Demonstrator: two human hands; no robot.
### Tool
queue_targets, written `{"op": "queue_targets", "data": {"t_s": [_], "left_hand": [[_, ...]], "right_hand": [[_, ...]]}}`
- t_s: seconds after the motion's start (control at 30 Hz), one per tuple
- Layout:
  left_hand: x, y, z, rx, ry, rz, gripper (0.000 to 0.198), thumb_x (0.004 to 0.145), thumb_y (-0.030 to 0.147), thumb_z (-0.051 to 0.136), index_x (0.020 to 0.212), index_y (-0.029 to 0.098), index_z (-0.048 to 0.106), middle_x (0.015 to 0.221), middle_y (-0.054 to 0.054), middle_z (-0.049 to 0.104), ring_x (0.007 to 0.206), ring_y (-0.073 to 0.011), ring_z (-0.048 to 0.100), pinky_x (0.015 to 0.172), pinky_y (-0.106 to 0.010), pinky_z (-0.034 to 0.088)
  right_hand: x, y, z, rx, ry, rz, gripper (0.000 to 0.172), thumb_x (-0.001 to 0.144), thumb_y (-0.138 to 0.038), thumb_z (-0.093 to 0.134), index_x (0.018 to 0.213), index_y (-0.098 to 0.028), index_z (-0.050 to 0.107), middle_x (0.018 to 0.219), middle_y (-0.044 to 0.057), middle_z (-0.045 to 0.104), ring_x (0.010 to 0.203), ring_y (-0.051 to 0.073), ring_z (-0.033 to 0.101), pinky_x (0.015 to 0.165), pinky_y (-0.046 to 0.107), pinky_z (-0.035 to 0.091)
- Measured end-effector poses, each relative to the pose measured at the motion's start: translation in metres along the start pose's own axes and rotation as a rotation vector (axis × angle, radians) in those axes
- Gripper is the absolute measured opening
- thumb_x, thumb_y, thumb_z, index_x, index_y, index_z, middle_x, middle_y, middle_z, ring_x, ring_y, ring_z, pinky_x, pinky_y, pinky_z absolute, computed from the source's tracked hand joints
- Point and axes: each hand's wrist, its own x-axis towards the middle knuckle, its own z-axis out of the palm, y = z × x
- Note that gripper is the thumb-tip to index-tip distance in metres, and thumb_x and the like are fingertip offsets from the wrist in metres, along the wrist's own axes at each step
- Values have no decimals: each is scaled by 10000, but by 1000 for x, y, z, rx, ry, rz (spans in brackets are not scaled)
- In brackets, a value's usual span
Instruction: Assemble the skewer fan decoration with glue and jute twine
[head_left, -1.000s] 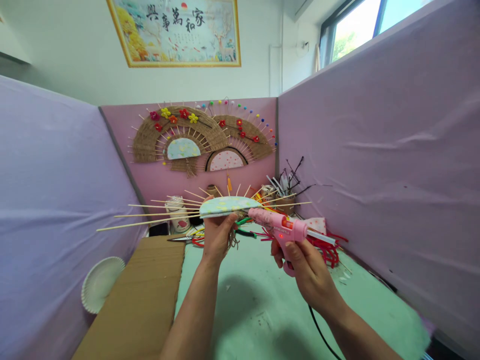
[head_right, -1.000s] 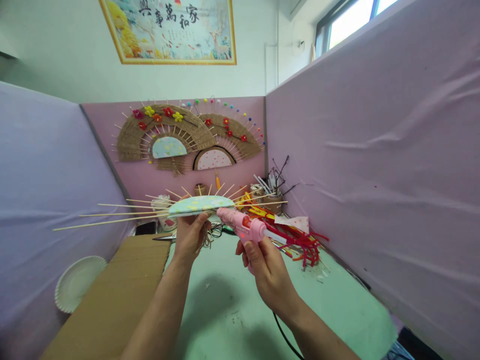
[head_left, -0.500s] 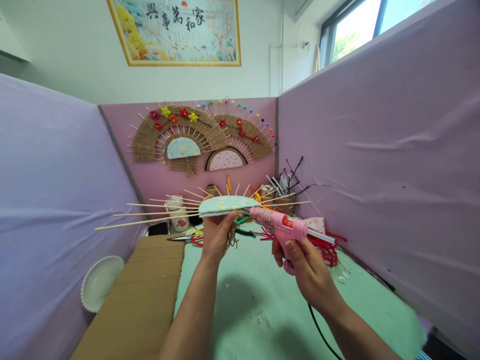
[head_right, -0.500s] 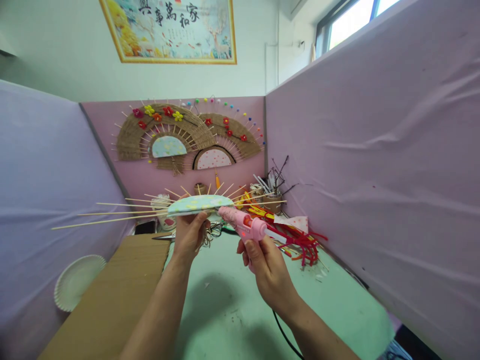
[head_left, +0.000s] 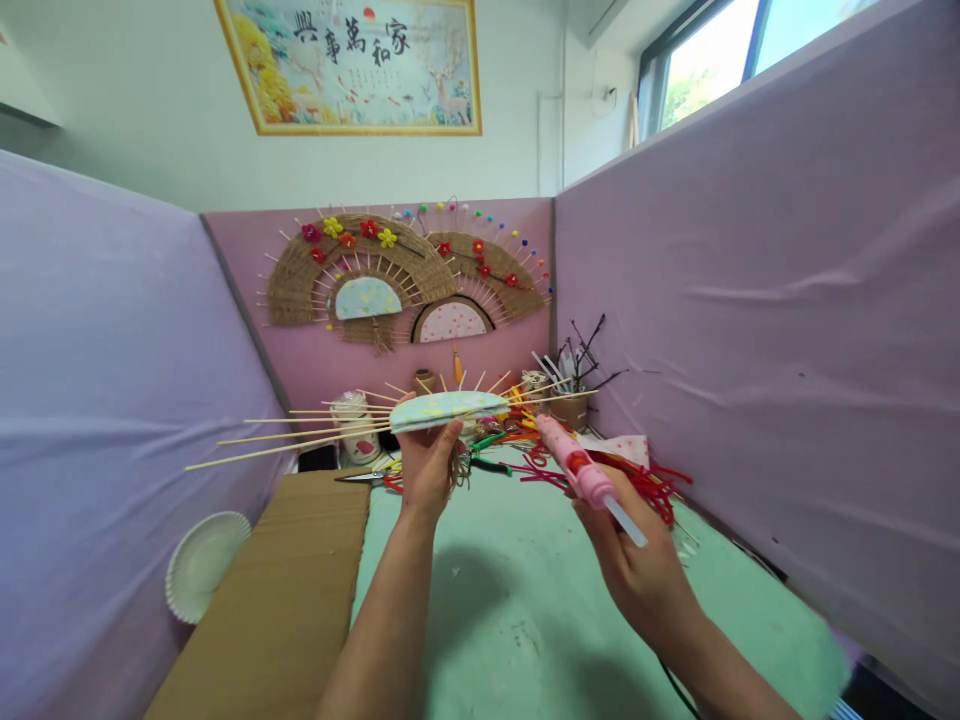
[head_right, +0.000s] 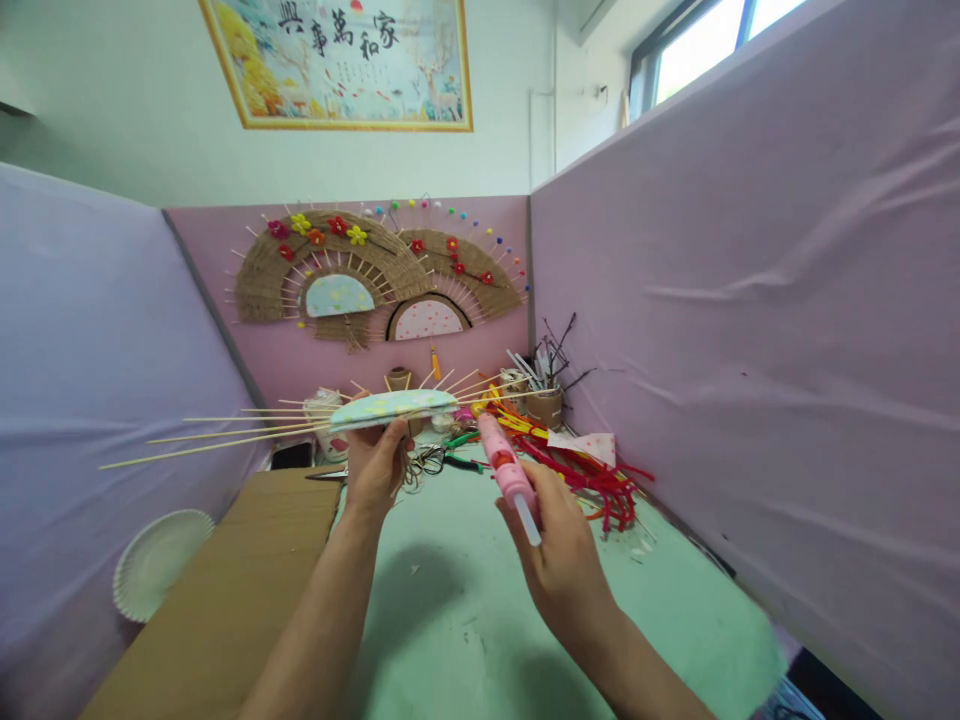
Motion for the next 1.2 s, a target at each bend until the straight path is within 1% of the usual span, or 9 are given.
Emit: {"op": "queue_targets", "data": {"t_s": [0.07, 0.23, 0.33, 0.53, 0.67, 0.8, 0.93, 1.07, 1.2], "left_hand": [[2, 4, -2, -35, 20, 1, 753, 580, 278, 903, 1182, 317, 452, 951, 49, 619, 689, -76, 618, 494, -136, 476], [7, 11, -6, -62, 60, 8, 779, 537, 301, 922, 1174, 313, 474, 886, 65, 627, 630, -64, 598, 486, -144, 466], [7, 13, -5, -78, 52, 21, 782, 520, 303, 929, 1166, 322, 490, 895, 66, 626, 647, -68, 605, 481, -143, 456], [1, 17, 2, -84, 31, 30, 758, 534, 292, 924, 1162, 323, 501, 901, 53, 619, 623, -61, 584, 469, -135, 453], [-1, 18, 4, -68, 19, 32, 760, 536, 307, 920, 1169, 330, 501, 893, 59, 618, 560, -47, 552, 458, -149, 450], [-4, 20, 7, -55, -15, 42, 784, 547, 278, 912, 1208, 331, 494, 885, 55, 615, 587, -62, 566, 467, -158, 460], [-9, 24, 9, -8, -47, 42, 837, 551, 257, 904, 1268, 327, 478, 784, 60, 623, 510, -62, 532, 464, -168, 462], [-11, 26, 6, 3, -53, 74, 903, 518, 271, 920, 1299, 344, 473, 855, 35, 675, 602, -103, 617, 552, -200, 523], [-11, 24, 1, -11, -83, 102, 917, 512, 268, 927, 1311, 345, 483, 996, -5, 712, 856, -181, 702, 791, -287, 575]], "right_hand": [[-6, 12, -11, -88, -34, -19, 327, 980, -451, 432, 1119, -202, 593, 1012, 88, 690, 876, 226, 645, 730, 320, 513], [-38, 68, -35, -337, -366, -82, 223, 922, -402, 554, 1009, -226, 660, 897, 71, 713, 791, 235, 670, 675, 329, 544], [-68, 99, -38, -484, -447, -113, 133, 873, -315, 612, 932, -224, 690, 855, 68, 715, 775, 243, 689, 674, 343, 566], [-102, 116, -31, -648, -565, -140, 165, 799, -200, 637, 946, -209, 710, 980, 104, 712, 859, 254, 695, 747, 370, 589], [-68, 89, -36, -703, -505, -304, 376, 646, -217, 778, 1012, -158, 714, 1046, 165, 714, 926, 346, 678, 733, 449, 591], [-6, 19, -33, -475, -173, -491, 383, 871, -273, 649, 1237, -166, 607, 1172, 153, 653, 1051, 300, 624, 874, 461, 540], [36, -34, -5, -249, 66, -728, 441, 901, -152, 592, 1337, -190, 542, 1136, 125, 647, 1064, 256, 594, 921, 427, 509], [49, -40, 24, -204, 130, -812, 529, 904, -140, 566, 1420, -217, 481, 1175, 118, 643, 1103, 260, 584, 947, 445, 505], [53, -35, 34, -225, 135, -833, 554, 912, -150, 560, 1450, -230, 451, 1209, 115, 637, 1128, 261, 571, 972, 448, 494]]}}
